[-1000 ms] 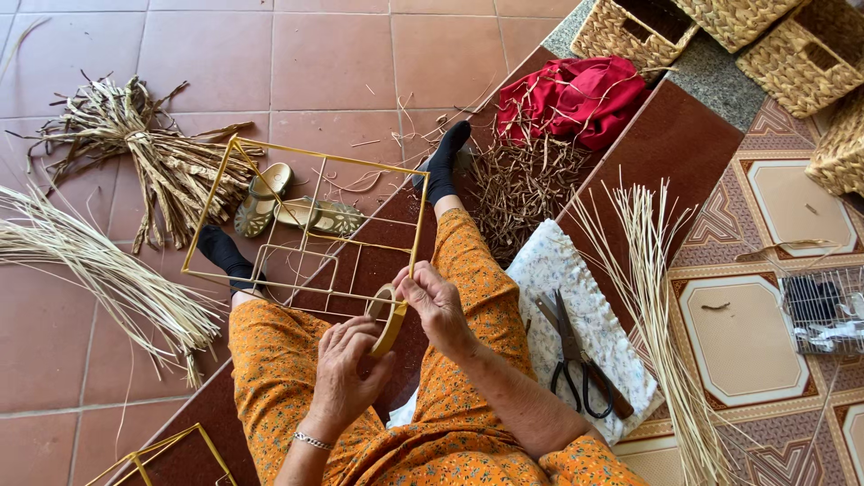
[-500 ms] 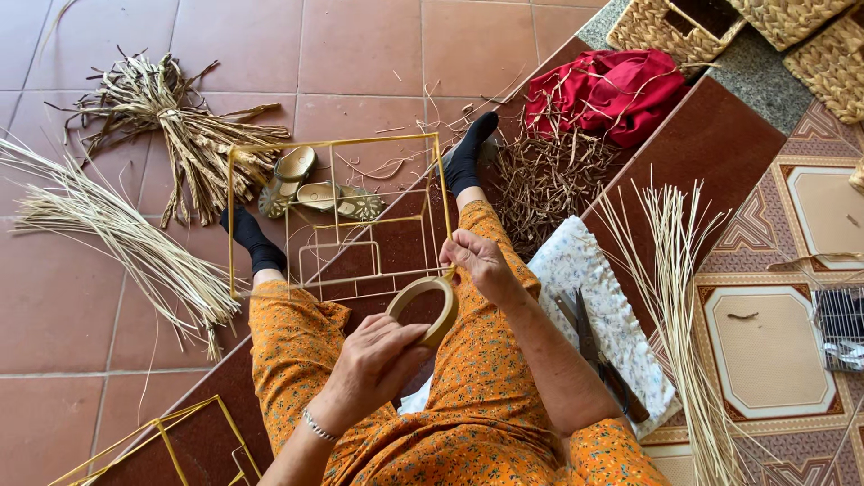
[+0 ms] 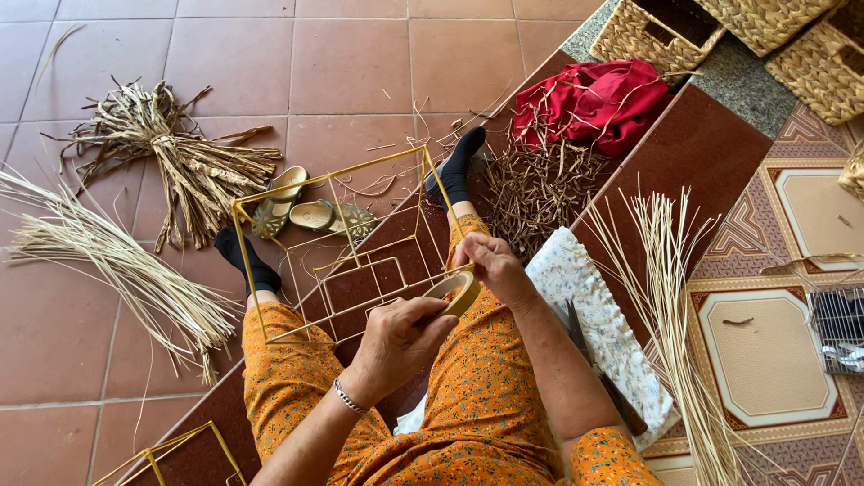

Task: The person sits on the floor and weaves thin dried plant strips around a yellow metal basket frame. They thread the strips through the frame, trim excess with scissors, and continue wrapping to build up the basket walls.

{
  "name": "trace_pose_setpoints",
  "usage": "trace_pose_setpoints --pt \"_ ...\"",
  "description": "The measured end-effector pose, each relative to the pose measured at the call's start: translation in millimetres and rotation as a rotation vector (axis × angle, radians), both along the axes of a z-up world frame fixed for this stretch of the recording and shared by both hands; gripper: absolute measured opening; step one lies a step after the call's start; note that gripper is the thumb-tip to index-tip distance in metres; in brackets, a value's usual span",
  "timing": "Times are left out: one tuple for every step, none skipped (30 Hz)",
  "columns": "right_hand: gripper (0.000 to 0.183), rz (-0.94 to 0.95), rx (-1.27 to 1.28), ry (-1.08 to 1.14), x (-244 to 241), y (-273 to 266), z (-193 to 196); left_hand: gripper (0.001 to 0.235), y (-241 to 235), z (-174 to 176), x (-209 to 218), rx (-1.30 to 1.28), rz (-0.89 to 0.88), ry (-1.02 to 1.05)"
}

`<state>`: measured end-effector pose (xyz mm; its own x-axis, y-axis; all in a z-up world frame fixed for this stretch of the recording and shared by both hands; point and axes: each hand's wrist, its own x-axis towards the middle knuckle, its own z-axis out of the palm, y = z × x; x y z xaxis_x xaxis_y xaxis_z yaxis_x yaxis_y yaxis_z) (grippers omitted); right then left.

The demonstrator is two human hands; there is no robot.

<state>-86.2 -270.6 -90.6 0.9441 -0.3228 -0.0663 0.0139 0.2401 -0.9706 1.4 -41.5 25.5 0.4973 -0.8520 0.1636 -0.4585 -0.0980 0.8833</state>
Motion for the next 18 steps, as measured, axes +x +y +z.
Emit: trace_pose_setpoints --pt "0.045 -0.033 -0.101 0.074 -3.4 1.6 0.7 0.024 -1.2 0.1 0.8 0.042 -0.001 0.040" --pt "0.043 -0.015 -0.113 -0.001 -6.7 3.6 1.2 0.023 -0.7 0.5 1.9 0.039 0.002 0.055" --pt "0.042 0.004 -0.125 -0.075 -9.5 6.3 1.0 0.023 1.4 1.0 4.2 0.036 0.004 0.070" --pt "0.041 0.028 -0.137 -0.148 -11.3 8.6 0.2 0.022 3.3 1.1 6.2 0.032 0.011 0.086" --pt "0.038 -0.019 -0.129 -0.134 -11.6 11.6 -1.4 0.021 5.0 1.1 8.4 -0.013 0.010 -0.010" --pt "0.036 -0.066 -0.122 -0.121 -9.4 15.0 -3.5 0.019 6.9 1.3 11.2 -0.059 0.011 -0.108" --pt "0.033 -0.112 -0.114 -0.108 -8.0 18.4 -5.6 0.019 8.0 1.6 12.7 -0.104 0.010 -0.205" --pt "0.032 -0.164 -0.129 -0.102 -7.2 22.1 -7.8 0.019 7.6 1.9 13.8 -0.092 0.008 -0.168" --pt "0.030 -0.216 -0.144 -0.096 -6.4 26.3 -10.2 0.020 7.2 2.6 14.8 -0.080 0.005 -0.131" --pt "0.029 -0.269 -0.159 -0.089 -7.1 30.3 -12.4 0.021 7.0 3.3 14.9 -0.068 0.001 -0.093" --pt "0.029 -0.293 -0.197 -0.117 -7.7 33.8 -14.4 0.021 6.7 4.3 15.1 -0.037 -0.004 -0.055" --pt "0.029 -0.314 -0.236 -0.145 -8.0 35.8 -15.7 0.021 5.6 5.6 15.3 -0.007 -0.007 -0.016" --pt "0.029 -0.335 -0.275 -0.173 -7.9 37.0 -16.9 0.021 4.3 7.0 15.9 0.024 -0.010 0.023" --pt "0.028 -0.347 -0.263 -0.179 -8.6 38.0 -18.1 0.022 3.4 8.3 15.4 0.022 -0.016 0.011" --pt "0.027 -0.358 -0.251 -0.186 -9.4 38.8 -19.1 0.023 2.3 9.8 15.4 0.020 -0.021 -0.002" --pt "0.026 -0.368 -0.237 -0.192 -10.2 40.4 -20.2 0.023 2.4 11.6 15.2 0.020 -0.025 -0.013" --pt "0.026 -0.377 -0.247 -0.197 -11.1 41.8 -20.8 0.023 3.6 13.9 15.0 0.030 -0.034 -0.015" --pt "0.025 -0.386 -0.259 -0.206 -10.5 41.2 -20.5 0.022 4.1 17.0 16.5 0.036 -0.043 -0.021"
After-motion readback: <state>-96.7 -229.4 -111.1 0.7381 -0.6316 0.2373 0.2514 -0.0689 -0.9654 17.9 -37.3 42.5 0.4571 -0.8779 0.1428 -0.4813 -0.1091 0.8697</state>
